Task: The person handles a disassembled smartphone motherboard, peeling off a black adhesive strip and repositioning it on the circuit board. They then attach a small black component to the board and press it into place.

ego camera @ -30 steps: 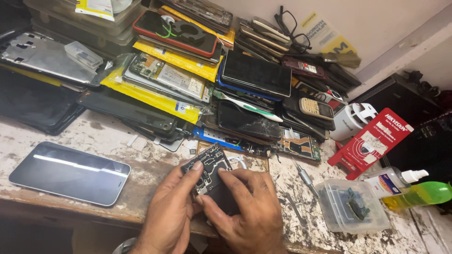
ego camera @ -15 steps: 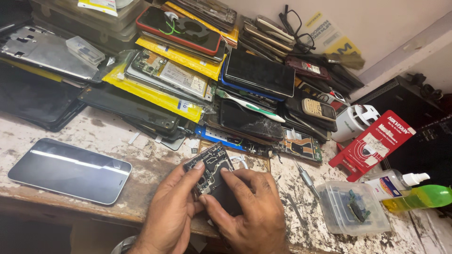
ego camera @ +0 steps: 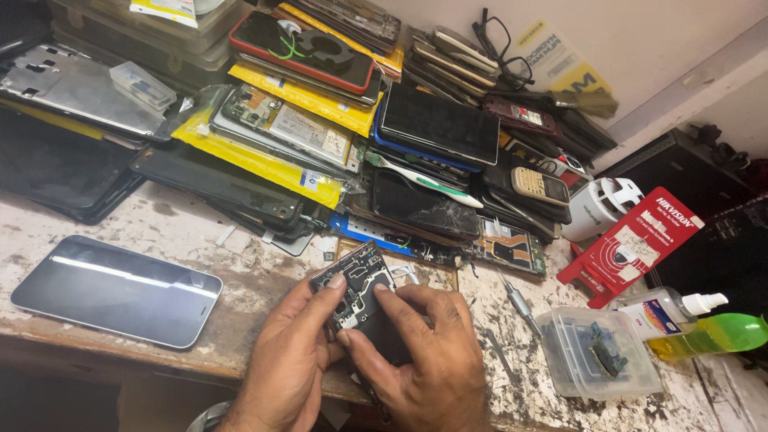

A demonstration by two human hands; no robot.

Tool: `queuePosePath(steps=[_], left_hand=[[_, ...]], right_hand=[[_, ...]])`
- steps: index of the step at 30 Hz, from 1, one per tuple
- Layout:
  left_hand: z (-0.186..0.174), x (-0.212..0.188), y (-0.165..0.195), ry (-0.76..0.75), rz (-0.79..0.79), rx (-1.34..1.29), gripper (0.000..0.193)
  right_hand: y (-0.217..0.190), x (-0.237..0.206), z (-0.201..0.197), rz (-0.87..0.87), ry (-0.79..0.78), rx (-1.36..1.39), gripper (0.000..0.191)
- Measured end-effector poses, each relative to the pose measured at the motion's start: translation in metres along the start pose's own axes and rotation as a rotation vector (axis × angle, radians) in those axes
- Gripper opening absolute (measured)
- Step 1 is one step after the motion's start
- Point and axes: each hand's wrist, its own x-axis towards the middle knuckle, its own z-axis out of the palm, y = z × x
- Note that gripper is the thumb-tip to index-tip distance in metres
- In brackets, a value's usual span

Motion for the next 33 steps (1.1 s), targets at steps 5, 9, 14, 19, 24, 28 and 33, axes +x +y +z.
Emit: queuePosePath(steps=[5, 9, 14, 19, 24, 28, 33], left_hand=[[-0.0018, 0.0006, 0.0004, 0.001, -0.008, 0.003, 0.032], [-0.0034, 0.0024, -0.0026, -0.004, 0.003, 0.009, 0.032], [-0.0064, 0.0042, -0.0046, -0.007, 0.003, 0.007, 0.032], [-0.0058, 0.0042, -0.0052, -0.014, -0.002, -0.003, 0.031], [-0.0061, 0.0052, -0.0051, -0.021, -0.005, -0.007, 0.029], [-0.0063, 0.0051, -0.0067, -0.016, 0.0, 0.002, 0.029], [-0.0059, 0.005, -0.0048, -0.028, -0.015, 0.05, 0.03]], right_hand=[[0.0001, -0.0031, 0.0029, -0.01, 0.034, -0.011, 0.054], [0.0012, -0.0035, 0.0036, -0.011, 0.044, 0.014, 0.054], [0.0024, -0.0025, 0.0029, -0.022, 0.031, 0.028, 0.054], [0.0023, -0.0021, 0.0013, -0.031, 0.024, 0.042, 0.054], [0.0019, -0.0006, 0.0012, -0.024, 0.0, 0.052, 0.054], [0.0027, 0.0, -0.0005, -0.037, -0.01, 0.051, 0.052], [0.0046, -0.0008, 0.0002, -0.048, -0.021, 0.047, 0.052]])
